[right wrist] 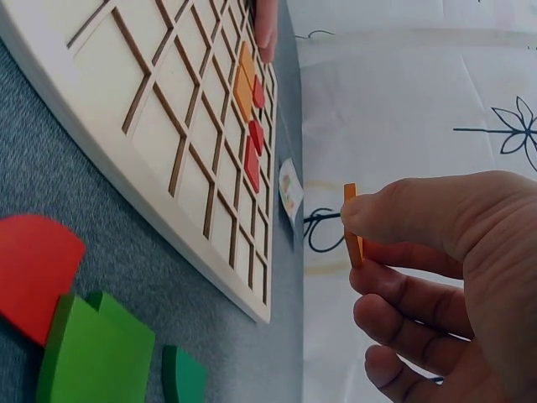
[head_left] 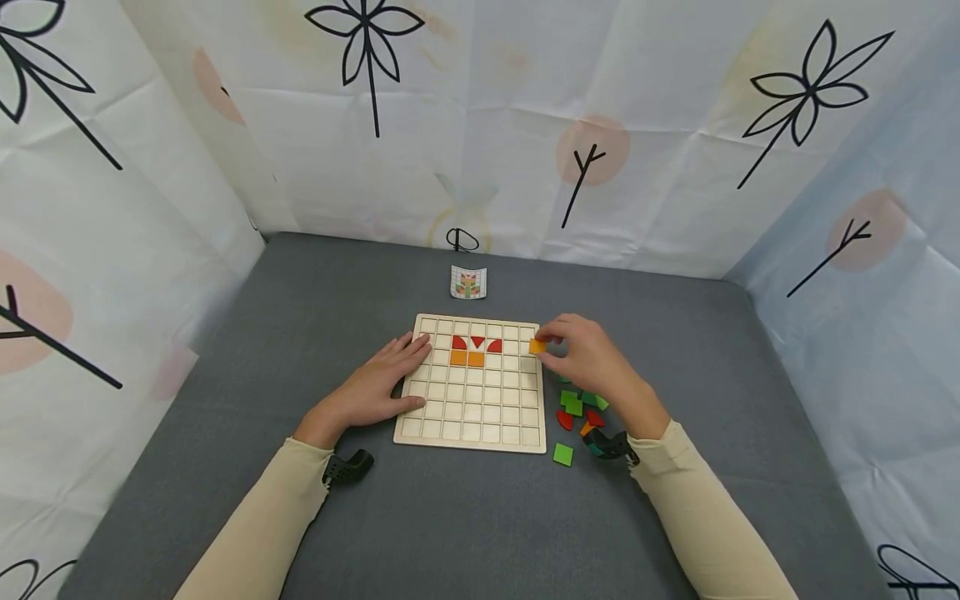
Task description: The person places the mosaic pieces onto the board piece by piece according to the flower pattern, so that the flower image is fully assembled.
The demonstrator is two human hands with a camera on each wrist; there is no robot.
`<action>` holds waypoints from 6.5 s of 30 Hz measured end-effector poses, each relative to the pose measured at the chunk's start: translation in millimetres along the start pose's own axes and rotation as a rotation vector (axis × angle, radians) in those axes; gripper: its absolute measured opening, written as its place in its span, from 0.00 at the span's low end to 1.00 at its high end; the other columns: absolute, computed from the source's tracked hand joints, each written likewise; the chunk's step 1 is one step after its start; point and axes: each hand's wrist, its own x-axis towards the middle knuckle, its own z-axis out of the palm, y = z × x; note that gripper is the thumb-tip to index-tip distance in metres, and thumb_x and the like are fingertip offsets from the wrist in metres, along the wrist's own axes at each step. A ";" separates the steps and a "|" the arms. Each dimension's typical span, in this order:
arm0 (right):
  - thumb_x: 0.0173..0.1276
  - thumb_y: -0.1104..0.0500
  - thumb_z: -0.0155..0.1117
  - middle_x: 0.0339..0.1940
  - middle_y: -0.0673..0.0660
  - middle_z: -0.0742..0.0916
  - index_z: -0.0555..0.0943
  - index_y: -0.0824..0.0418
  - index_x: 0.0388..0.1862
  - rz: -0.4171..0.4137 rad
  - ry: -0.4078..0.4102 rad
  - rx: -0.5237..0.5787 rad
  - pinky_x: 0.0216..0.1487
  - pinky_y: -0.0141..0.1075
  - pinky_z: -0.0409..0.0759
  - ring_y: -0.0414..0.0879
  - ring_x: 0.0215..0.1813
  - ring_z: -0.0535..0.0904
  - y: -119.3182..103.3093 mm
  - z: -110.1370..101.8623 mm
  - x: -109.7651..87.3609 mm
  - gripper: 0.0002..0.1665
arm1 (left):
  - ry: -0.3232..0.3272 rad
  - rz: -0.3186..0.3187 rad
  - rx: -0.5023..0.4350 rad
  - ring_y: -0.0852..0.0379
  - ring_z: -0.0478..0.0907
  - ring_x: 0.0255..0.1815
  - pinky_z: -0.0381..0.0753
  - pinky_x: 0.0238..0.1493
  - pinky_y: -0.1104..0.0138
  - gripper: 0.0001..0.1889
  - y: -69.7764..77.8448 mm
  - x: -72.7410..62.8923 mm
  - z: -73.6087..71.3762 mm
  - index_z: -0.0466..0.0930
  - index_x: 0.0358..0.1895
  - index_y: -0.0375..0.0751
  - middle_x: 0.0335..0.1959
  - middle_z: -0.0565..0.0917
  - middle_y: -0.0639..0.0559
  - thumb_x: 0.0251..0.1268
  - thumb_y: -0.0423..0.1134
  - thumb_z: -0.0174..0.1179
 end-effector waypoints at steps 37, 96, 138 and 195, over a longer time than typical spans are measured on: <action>0.71 0.61 0.79 0.47 0.56 0.89 0.91 0.61 0.52 0.001 -0.065 -0.004 0.48 0.47 0.84 0.53 0.48 0.82 -13.9 21.2 19.4 0.12 | -0.015 -0.004 -0.007 0.38 0.41 0.90 0.42 0.86 0.43 0.48 0.4 0.7 -0.8 0.53 0.88 0.36 0.90 0.52 0.42 0.76 0.51 0.69; 0.72 0.60 0.76 0.48 0.53 0.88 0.91 0.60 0.54 -0.006 -0.142 -0.026 0.51 0.43 0.82 0.47 0.46 0.80 -19.4 59.5 37.0 0.13 | -0.002 0.013 -0.019 0.37 0.42 0.89 0.43 0.86 0.41 0.48 -1.9 0.0 -1.4 0.55 0.88 0.34 0.89 0.53 0.40 0.76 0.53 0.68; 0.72 0.63 0.78 0.51 0.61 0.88 0.89 0.66 0.57 0.051 0.008 -0.008 0.50 0.52 0.83 0.56 0.50 0.82 -0.3 12.8 11.5 0.17 | -0.006 0.016 -0.018 0.35 0.42 0.89 0.43 0.86 0.40 0.48 1.4 -0.3 -6.9 0.54 0.88 0.33 0.89 0.52 0.38 0.76 0.51 0.69; 0.75 0.64 0.75 0.53 0.66 0.87 0.88 0.68 0.58 0.208 0.175 -0.024 0.51 0.58 0.80 0.65 0.53 0.80 45.0 -30.5 -21.0 0.16 | -0.005 0.016 -0.003 0.36 0.42 0.89 0.44 0.86 0.41 0.47 -3.4 -2.0 -1.6 0.54 0.88 0.34 0.89 0.53 0.40 0.76 0.52 0.68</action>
